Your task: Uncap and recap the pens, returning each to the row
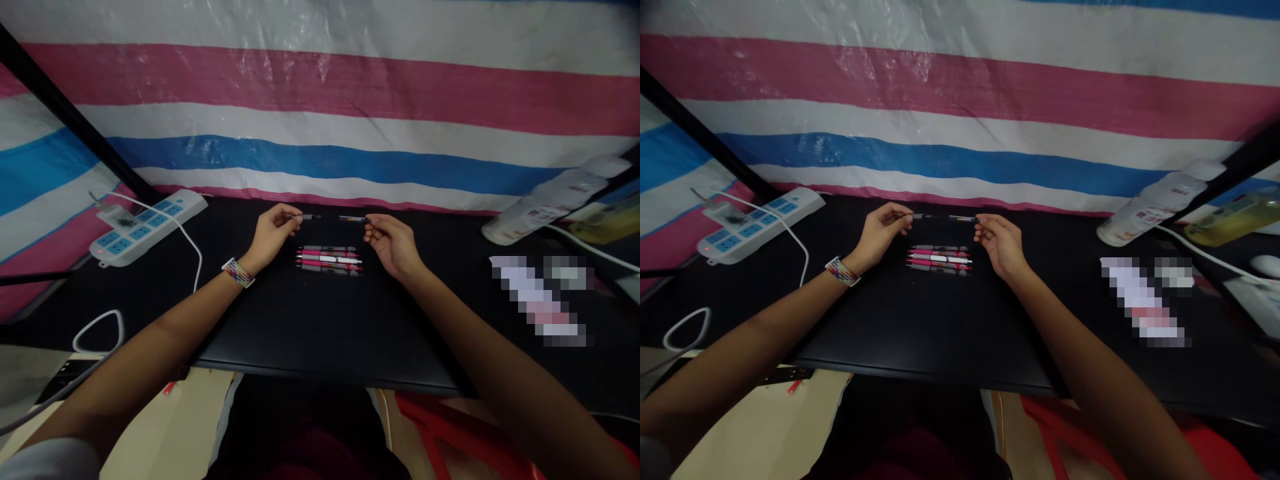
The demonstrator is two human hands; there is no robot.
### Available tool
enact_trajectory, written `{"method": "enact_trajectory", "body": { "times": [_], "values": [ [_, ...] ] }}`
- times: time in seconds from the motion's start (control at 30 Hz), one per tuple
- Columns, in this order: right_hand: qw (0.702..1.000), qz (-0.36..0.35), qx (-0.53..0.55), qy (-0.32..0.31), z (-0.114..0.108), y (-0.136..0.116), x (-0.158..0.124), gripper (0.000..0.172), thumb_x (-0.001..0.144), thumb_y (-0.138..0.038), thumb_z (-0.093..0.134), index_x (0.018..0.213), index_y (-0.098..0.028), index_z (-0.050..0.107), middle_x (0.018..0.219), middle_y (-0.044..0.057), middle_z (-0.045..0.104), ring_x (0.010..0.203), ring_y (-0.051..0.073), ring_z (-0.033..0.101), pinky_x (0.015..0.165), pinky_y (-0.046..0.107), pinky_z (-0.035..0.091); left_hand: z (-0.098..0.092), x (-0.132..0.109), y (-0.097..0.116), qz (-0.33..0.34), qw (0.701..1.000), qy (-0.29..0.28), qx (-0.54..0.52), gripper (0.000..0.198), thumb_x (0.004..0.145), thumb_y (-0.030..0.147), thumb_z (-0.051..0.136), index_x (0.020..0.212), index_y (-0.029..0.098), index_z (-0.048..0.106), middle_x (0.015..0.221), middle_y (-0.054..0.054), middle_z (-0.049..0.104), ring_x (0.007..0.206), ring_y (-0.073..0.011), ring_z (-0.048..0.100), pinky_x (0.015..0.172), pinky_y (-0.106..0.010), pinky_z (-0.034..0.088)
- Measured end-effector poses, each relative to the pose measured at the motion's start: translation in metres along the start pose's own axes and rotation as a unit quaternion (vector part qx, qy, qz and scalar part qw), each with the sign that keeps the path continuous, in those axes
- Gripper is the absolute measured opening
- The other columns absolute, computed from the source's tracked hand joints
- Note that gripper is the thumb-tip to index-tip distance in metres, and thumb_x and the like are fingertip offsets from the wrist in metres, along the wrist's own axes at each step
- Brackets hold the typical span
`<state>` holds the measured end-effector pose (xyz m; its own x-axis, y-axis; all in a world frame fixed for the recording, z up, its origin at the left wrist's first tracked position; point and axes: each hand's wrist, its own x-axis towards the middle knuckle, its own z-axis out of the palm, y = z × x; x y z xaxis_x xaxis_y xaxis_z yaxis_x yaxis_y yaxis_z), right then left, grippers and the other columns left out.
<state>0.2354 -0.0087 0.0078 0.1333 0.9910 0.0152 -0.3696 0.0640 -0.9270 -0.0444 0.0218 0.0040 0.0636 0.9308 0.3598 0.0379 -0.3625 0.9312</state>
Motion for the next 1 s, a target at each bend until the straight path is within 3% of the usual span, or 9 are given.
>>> {"method": "enact_trajectory", "body": {
  "times": [0.2, 0.57, 1.0],
  "values": [
    [1.0, -0.005, -0.016, -0.004, -0.0014, 0.0003, 0.0006, 0.01, 0.079, -0.023, 0.08, 0.089, -0.021, 0.081, 0.079, 0.004, 0.068, 0.075, 0.017, 0.062, 0.074, 0.035, 0.057, -0.0006, 0.0009, 0.0001, 0.005, 1.0, -0.005, 0.011, 0.016, 0.082, 0.017, 0.082, 0.097, 0.02, 0.078, 0.092, -0.004, 0.076, 0.074, -0.0134, 0.068, 0.064, -0.026, 0.057],
    [1.0, -0.016, 0.002, 0.009, -0.0037, -0.0025, 0.0026, 0.013, 0.076, -0.02, 0.077, 0.088, -0.02, 0.082, 0.076, 0.004, 0.067, 0.074, 0.016, 0.062, 0.071, 0.032, 0.056, -0.0005, 0.0014, 0.0009, 0.007, 1.0, 0.019, -0.009, 0.014, 0.083, 0.02, 0.083, 0.097, 0.021, 0.079, 0.084, -0.003, 0.073, 0.077, -0.0149, 0.07, 0.063, -0.025, 0.057],
    [0.997, -0.055, -0.055, 0.016, -0.0064, 0.0001, 0.0035, 0.012, 0.079, -0.026, 0.078, 0.09, -0.023, 0.081, 0.078, 0.003, 0.069, 0.073, 0.017, 0.064, 0.072, 0.036, 0.059, -0.001, 0.0001, 0.0005, 0.011, 1.0, 0.012, -0.02, 0.015, 0.082, 0.023, 0.085, 0.096, 0.021, 0.08, 0.085, -0.003, 0.074, 0.076, -0.0144, 0.069, 0.063, -0.024, 0.056]
  ]
}}
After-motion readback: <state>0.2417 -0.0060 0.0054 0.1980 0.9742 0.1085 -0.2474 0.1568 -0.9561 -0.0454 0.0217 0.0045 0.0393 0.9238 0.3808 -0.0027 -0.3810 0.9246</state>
